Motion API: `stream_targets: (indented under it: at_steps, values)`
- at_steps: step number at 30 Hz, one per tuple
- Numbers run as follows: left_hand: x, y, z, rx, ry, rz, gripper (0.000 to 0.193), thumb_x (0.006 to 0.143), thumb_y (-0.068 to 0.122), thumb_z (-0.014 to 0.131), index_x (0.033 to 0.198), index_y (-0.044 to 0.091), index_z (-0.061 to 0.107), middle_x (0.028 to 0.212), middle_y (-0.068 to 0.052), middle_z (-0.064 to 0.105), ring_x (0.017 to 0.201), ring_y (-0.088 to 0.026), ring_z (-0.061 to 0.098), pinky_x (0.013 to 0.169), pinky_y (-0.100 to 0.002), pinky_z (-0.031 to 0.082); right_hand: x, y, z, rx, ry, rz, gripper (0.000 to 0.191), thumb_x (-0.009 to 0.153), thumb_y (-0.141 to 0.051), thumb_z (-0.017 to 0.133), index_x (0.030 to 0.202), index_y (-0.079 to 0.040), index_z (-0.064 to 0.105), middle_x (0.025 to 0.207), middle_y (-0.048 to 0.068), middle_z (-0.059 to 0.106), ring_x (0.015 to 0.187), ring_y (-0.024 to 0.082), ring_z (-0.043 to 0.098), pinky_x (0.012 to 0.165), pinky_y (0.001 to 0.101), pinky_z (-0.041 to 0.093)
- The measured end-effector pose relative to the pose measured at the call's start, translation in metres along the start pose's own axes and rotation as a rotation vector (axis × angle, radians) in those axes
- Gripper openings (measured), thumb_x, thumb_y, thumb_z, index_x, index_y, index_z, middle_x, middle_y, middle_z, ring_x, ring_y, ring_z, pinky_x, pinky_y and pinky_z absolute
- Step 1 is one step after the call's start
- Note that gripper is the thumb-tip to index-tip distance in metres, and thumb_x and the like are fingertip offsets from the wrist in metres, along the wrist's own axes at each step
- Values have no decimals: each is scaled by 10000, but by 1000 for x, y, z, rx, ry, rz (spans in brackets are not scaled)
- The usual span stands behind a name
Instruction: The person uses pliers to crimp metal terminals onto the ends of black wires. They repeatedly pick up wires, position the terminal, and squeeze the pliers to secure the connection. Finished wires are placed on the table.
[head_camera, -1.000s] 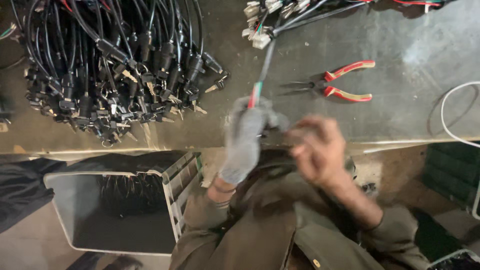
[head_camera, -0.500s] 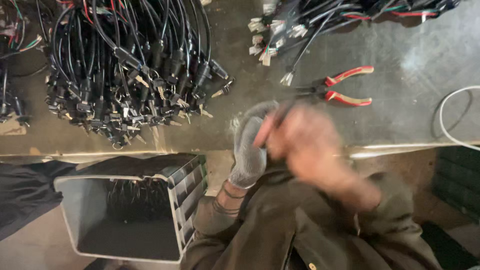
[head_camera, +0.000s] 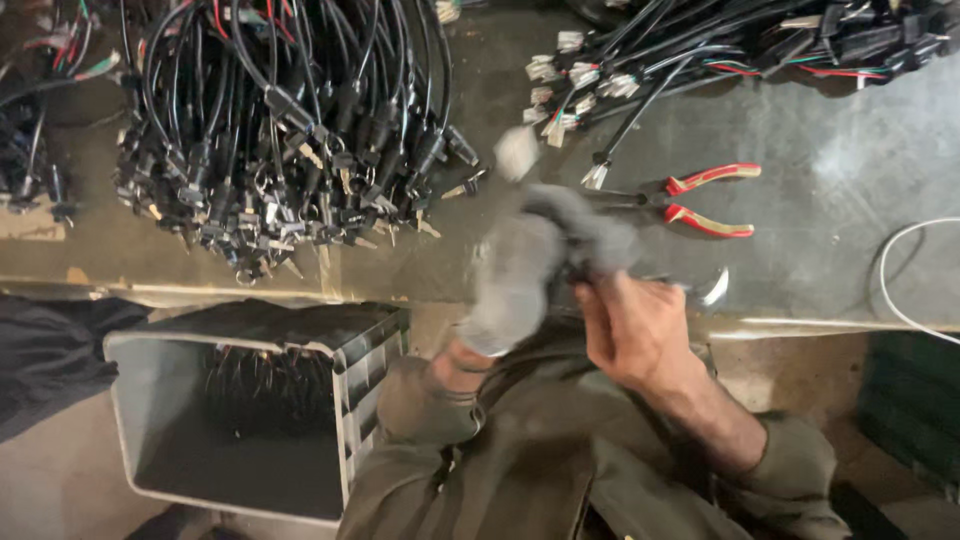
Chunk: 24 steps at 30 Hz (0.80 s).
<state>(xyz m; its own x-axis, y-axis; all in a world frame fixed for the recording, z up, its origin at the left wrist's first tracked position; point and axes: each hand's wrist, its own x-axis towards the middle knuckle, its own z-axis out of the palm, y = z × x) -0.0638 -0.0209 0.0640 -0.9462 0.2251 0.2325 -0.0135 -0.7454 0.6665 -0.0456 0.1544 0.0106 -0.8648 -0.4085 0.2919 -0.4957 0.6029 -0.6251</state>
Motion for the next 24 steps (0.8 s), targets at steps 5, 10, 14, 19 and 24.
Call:
stream_targets:
  at_steps: [5, 10, 14, 19, 24]
  values:
    - [-6, -27, -4, 332, 197, -131, 212, 1124, 209, 515, 1210, 30, 589, 1063, -11, 618, 961, -122, 569, 875, -288, 489, 13, 7, -39, -226, 98, -112, 308, 796, -220, 739, 965, -33, 562, 935, 219, 671, 857, 388, 646, 700, 469, 506]
    - [-44, -59, -2, 459, 71, -372, 176, 1071, 184, 577, 1172, 48, 623, 981, -11, 633, 863, -158, 586, 784, -298, 488, 14, -5, -92, 692, 39, 78, 248, 1000, -307, 571, 1049, -77, 650, 948, 132, 675, 933, 334, 645, 972, 504, 485]
    - [-56, -67, 22, 623, -244, -222, 176, 1059, 195, 622, 1180, 67, 623, 993, -38, 648, 875, -216, 618, 802, -315, 498, 20, -2, -100, 1234, 299, 9, 237, 1062, -315, 558, 1083, -88, 623, 936, 121, 648, 896, 322, 622, 946, 492, 473]
    - [-27, -40, 30, 943, -255, 18, 195, 1045, 210, 679, 1189, 90, 622, 1008, -71, 667, 890, -288, 657, 823, -336, 510, -14, 25, -84, 912, 552, 107, 201, 1118, -291, 562, 1110, -90, 575, 955, 135, 616, 877, 325, 594, 857, 462, 465]
    - [-6, -25, -5, 1240, -66, 61, 253, 915, 299, 809, 1045, 151, 651, 985, -28, 704, 831, -201, 657, 848, -336, 531, -10, 57, -91, 585, 577, 180, 181, 1174, -266, 566, 1138, -93, 526, 973, 149, 585, 858, 327, 566, 768, 431, 457]
